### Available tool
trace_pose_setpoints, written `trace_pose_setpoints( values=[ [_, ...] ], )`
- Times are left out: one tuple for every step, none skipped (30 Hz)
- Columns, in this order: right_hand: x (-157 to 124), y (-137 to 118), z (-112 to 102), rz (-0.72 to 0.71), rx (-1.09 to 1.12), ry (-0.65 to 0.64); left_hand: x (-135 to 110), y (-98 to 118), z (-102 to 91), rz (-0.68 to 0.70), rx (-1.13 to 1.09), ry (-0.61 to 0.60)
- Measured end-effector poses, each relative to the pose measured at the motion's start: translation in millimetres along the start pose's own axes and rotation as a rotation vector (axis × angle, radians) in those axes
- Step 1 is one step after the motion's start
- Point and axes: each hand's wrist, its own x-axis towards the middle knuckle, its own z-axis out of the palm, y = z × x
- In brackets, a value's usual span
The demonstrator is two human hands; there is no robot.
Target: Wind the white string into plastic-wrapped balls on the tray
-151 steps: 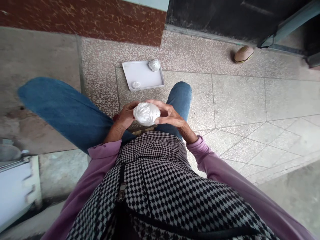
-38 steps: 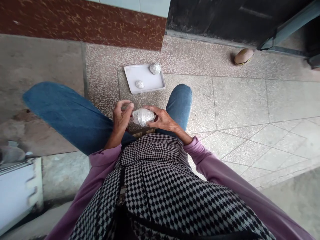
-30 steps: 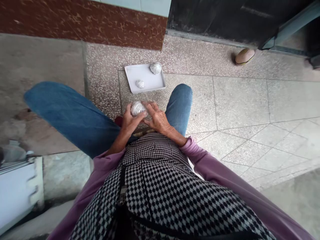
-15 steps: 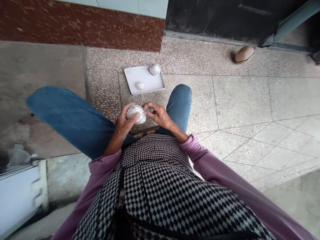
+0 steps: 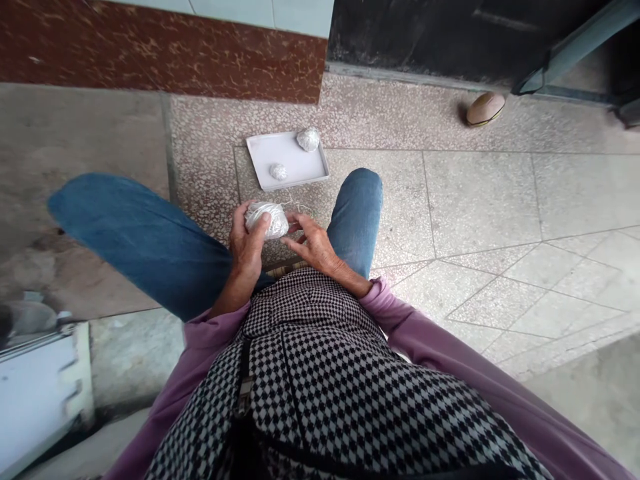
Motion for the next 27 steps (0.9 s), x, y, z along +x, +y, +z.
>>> trace_pose_setpoints(
  values=[
    [1,-1,-2,0.002,0.004,-0.012,0,-1,0.9,-0.017,-0.028,0.045],
    [3,-1,-5,0.004,0.009,-0.010,-1,-1,0.6,-0.031,-0.054,0.071],
    [5,-1,-10,0.005,0.014,0.008,-1,-1,-0.7,-0.042,-0.079,0.083],
    [9,-2,-16,0.007,0.017,0.038,-1,-2,-2.7,-0.051,-0.101,0.086],
    [12,-2,-22,0.007,0.018,0.071,-1,-2,-4.8,-0.058,-0.125,0.087],
    [15,-2,-27,0.008,0.016,0.098,0,-3,-6.6,-0.066,-0.148,0.086],
    [18,-2,-32,0.009,0.011,0.114,0,-3,-7.9,-0.074,-0.161,0.082],
    [21,-2,-35,0.006,0.005,0.117,0,-4,-8.4,-0.078,-0.160,0.073],
    [23,-2,-37,-0.004,0.002,0.102,1,-4,-8.3,-0.080,-0.150,0.062],
    [25,-2,-37,-0.022,0.006,0.074,2,-5,-7.8,-0.077,-0.136,0.056],
    [26,-2,-37,-0.047,0.018,0.038,2,-5,-7.2,-0.070,-0.121,0.056],
    [27,-2,-35,-0.071,0.037,-0.001,3,-6,-6.8,-0.063,-0.107,0.053],
    [28,0,-33,-0.085,0.062,-0.044,3,-6,-6.8,-0.060,-0.097,0.049],
    [28,1,-30,-0.083,0.090,-0.086,3,-6,-7.4,-0.062,-0.092,0.042],
    [28,4,-28,-0.066,0.118,-0.120,3,-5,-8.5,-0.070,-0.088,0.030],
    [28,6,-26,-0.042,0.139,-0.136,3,-5,-9.9,-0.079,-0.084,0.015],
    [27,9,-25,-0.022,0.153,-0.137,2,-4,-11.4,-0.089,-0.087,0.001],
    [27,12,-25,-0.014,0.161,-0.129,2,-3,-12.8,-0.097,-0.095,-0.003],
    [26,14,-25,-0.019,0.163,-0.115,1,-2,-13.8,-0.104,-0.105,-0.003],
    [25,16,-26,-0.032,0.162,-0.099,1,-2,-14.4,-0.111,-0.116,-0.003],
    [24,16,-27,-0.040,0.160,-0.084,1,-2,-14.5,-0.119,-0.129,-0.004],
    [23,15,-29,-0.038,0.157,-0.068,1,-1,-14.1,-0.128,-0.146,-0.003],
    [22,14,-30,-0.024,0.155,-0.048,2,-1,-13.2,-0.139,-0.168,-0.005],
    [23,11,-31,-0.005,0.153,-0.025,3,-1,-11.8,-0.152,-0.195,-0.010],
    [23,9,-32,0.014,0.153,-0.006,3,-1,-10.1,-0.164,-0.227,-0.012],
    [24,7,-31,0.026,0.153,0.005,4,0,-8.2,-0.176,-0.262,-0.009],
    [26,5,-30,0.031,0.157,0.005,4,1,-6.2,-0.187,-0.298,-0.002]
  ],
)
